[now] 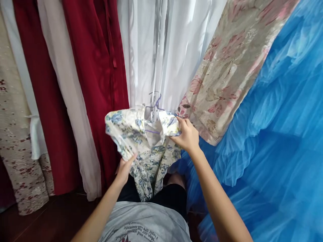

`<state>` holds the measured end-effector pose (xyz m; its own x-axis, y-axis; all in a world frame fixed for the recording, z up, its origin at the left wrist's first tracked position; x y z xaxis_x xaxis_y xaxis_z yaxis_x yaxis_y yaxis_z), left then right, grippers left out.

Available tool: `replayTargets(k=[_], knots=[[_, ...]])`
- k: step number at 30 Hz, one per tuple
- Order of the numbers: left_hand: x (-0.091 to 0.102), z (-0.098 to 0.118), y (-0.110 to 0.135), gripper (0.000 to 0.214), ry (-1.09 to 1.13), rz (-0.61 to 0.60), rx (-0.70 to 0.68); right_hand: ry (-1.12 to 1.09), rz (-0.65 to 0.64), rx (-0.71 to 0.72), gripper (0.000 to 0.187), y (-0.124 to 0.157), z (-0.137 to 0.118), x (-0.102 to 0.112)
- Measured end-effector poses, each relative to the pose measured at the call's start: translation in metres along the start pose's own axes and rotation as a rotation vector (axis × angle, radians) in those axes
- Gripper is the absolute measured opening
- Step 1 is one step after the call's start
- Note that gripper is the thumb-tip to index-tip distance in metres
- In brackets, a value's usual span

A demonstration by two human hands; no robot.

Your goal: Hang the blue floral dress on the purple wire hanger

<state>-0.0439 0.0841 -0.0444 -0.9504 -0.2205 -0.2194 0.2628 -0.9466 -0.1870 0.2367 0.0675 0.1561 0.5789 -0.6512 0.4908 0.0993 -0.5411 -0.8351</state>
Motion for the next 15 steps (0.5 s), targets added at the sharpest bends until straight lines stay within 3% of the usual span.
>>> replayTargets(k=[3,6,9,11,12,13,14,15], knots=[[0.003,-0.034,0.03,0.05,-0.026,0.058,0.069,-0.058,-0.046,0.024,0.076,0.017,0.008,0.003],[0.005,-0.052,0.048,0.048,0.001,0.082,0.109,-0.137,0.058,-0.137,0.071,0.044,0.034,-0.001],[0.004,-0.059,0.054,0.049,-0.006,0.075,0.108,-0.185,0.401,-0.461,0.067,0.099,0.058,-0.016],[-0.002,-0.061,0.057,0.051,-0.008,0.05,0.104,-0.178,0.698,-0.59,0.067,0.149,0.055,-0.031],[-0.005,-0.062,0.058,0.05,-0.011,0.038,0.096,-0.222,0.799,-0.628,0.058,0.172,0.049,-0.041],[-0.009,-0.063,0.06,0.049,-0.018,0.026,0.083,-0.318,0.822,-0.665,0.045,0.19,0.043,-0.054],[-0.013,-0.063,0.063,0.048,-0.027,0.013,0.069,-0.491,0.655,-0.673,0.037,0.197,0.036,-0.073],[-0.017,-0.063,0.065,0.047,-0.038,0.001,0.057,-0.682,0.389,-0.664,0.039,0.198,0.025,-0.095]])
Point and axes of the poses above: each hand's wrist, its own y-axis away from the middle knuckle, its own x-axis out of the back of the hand, z = x × y, the point moved 5 cm from there along -y, towards the middle knuckle, and after that the axes turned 13 degrees about -y, right-handed, at the moved point
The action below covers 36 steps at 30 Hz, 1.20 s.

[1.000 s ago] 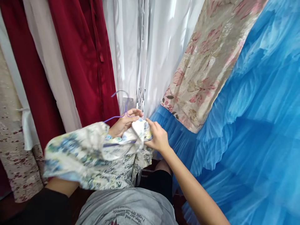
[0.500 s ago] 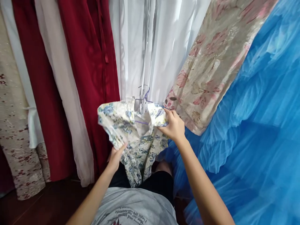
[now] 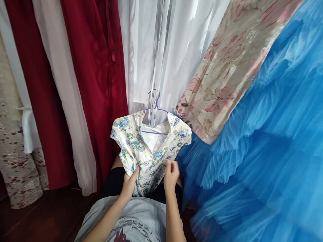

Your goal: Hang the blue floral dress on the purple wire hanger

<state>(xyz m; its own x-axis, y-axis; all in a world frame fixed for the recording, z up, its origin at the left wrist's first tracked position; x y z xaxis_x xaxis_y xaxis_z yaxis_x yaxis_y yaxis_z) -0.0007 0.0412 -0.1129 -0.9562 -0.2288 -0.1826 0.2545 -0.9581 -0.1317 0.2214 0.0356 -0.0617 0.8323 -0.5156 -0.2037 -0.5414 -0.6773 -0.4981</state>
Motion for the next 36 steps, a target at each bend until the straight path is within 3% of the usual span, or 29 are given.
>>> replayTargets(k=[2,3,4,8,12,16,18,20,23,24,28,30,33,36], knots=[[-0.005,0.001,0.003,0.046,-0.02,-0.021,-0.02,-0.109,-0.469,-0.162,0.047,0.02,0.005,-0.038],[-0.006,0.001,0.005,0.046,-0.027,-0.022,-0.028,-0.135,-0.595,-0.202,0.05,0.024,0.003,-0.051],[-0.007,0.002,0.005,0.047,-0.035,-0.018,-0.039,-0.144,-0.641,-0.216,0.05,0.024,-0.001,-0.061],[-0.006,0.004,0.005,0.051,-0.057,0.015,-0.084,-0.167,-0.595,-0.227,0.041,0.012,-0.016,-0.076],[0.006,0.008,0.005,0.05,-0.113,0.112,-0.114,-0.225,-0.53,-0.225,0.038,0.011,-0.027,-0.068],[0.028,0.037,0.009,0.063,-0.277,0.405,-0.429,-0.215,-0.53,-0.222,0.034,0.014,-0.034,-0.059],[0.026,0.054,0.01,0.06,-0.387,0.457,-0.586,-0.239,-0.536,-0.234,0.033,0.013,-0.037,-0.058],[0.008,0.064,0.006,0.046,-0.467,0.298,-0.643,-0.274,-0.53,-0.256,0.031,0.012,-0.039,-0.058],[-0.034,0.065,-0.004,0.028,-0.446,-0.119,-0.543,-0.304,-0.544,-0.312,0.029,0.011,-0.041,-0.058],[-0.046,0.064,-0.006,0.025,-0.421,-0.205,-0.496,-0.309,-0.559,-0.347,0.029,0.012,-0.042,-0.058],[-0.063,0.063,-0.005,0.002,-0.398,-0.27,-0.431,-0.325,-0.588,-0.542,0.028,0.012,-0.043,-0.056],[-0.061,0.065,-0.002,0.009,-0.444,-0.277,-0.457,-0.367,-0.524,-0.589,0.027,0.002,-0.048,-0.058],[-0.057,0.069,0.0,0.011,-0.548,-0.283,-0.517,-0.45,-0.429,-0.562,0.026,-0.032,-0.064,-0.073],[-0.058,0.071,-0.002,0.012,-0.581,-0.328,-0.513,-0.465,-0.447,-0.53,0.021,-0.079,-0.088,-0.1]])
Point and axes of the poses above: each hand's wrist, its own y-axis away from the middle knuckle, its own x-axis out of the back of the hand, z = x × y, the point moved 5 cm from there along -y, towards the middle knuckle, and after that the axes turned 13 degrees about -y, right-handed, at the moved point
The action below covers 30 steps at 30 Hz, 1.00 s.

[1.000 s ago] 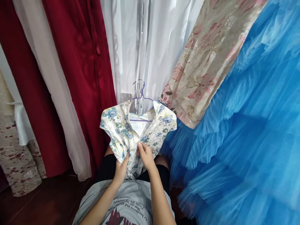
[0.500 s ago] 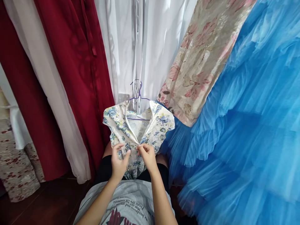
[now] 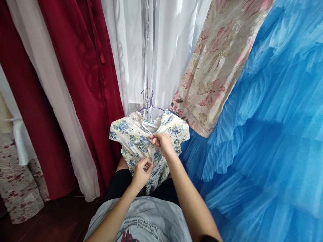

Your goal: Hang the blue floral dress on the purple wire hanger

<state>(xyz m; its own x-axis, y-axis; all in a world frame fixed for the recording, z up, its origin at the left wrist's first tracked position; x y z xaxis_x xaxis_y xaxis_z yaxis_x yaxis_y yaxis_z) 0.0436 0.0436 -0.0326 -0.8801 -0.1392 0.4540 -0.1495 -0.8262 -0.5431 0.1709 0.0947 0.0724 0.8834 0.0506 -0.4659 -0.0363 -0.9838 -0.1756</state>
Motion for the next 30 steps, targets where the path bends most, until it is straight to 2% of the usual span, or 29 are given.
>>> replayTargets(k=[3,6,9,12,13,14,17,18,20,23,25,27,30], knots=[[-0.001,0.002,-0.003,0.012,0.006,-0.03,0.015,0.0,-0.026,-0.012,0.014,-0.037,-0.038,-0.022],[-0.004,-0.001,0.001,0.012,0.001,-0.071,-0.005,-0.021,-0.033,0.006,0.012,-0.058,-0.064,-0.038],[0.001,-0.012,0.0,0.011,0.0,-0.161,-0.003,-0.041,-0.035,0.029,0.015,-0.059,-0.072,-0.041],[0.022,-0.01,-0.023,0.004,-0.018,-0.278,-0.043,0.036,-0.074,0.083,0.017,-0.043,-0.069,-0.037],[0.034,-0.002,-0.037,0.002,-0.029,-0.263,-0.083,0.078,-0.093,0.115,0.018,-0.035,-0.067,-0.036],[0.049,0.009,-0.053,0.011,-0.042,-0.199,-0.127,0.124,-0.114,0.151,0.02,-0.027,-0.065,-0.035],[0.092,0.055,-0.099,0.034,-0.07,0.088,-0.289,0.238,-0.182,0.246,0.025,-0.008,-0.064,-0.036],[0.101,0.07,-0.112,0.037,-0.109,0.144,-0.34,0.264,-0.206,0.269,0.027,-0.003,-0.066,-0.037],[0.108,0.099,-0.129,0.029,-0.242,0.181,-0.446,0.288,-0.249,0.302,0.028,0.0,-0.071,-0.039],[0.105,0.128,-0.141,0.021,-0.424,0.183,-0.533,0.278,-0.26,0.349,0.028,-0.006,-0.078,-0.04],[0.107,0.139,-0.145,0.021,-0.447,0.217,-0.546,0.313,-0.219,0.387,0.029,-0.012,-0.076,-0.037],[0.116,0.14,-0.153,0.019,-0.377,0.279,-0.517,0.408,-0.176,0.4,0.03,-0.016,-0.067,-0.035],[0.15,0.113,-0.171,0.018,-0.217,0.428,-0.379,0.557,-0.159,0.345,0.03,-0.015,-0.043,-0.033]])
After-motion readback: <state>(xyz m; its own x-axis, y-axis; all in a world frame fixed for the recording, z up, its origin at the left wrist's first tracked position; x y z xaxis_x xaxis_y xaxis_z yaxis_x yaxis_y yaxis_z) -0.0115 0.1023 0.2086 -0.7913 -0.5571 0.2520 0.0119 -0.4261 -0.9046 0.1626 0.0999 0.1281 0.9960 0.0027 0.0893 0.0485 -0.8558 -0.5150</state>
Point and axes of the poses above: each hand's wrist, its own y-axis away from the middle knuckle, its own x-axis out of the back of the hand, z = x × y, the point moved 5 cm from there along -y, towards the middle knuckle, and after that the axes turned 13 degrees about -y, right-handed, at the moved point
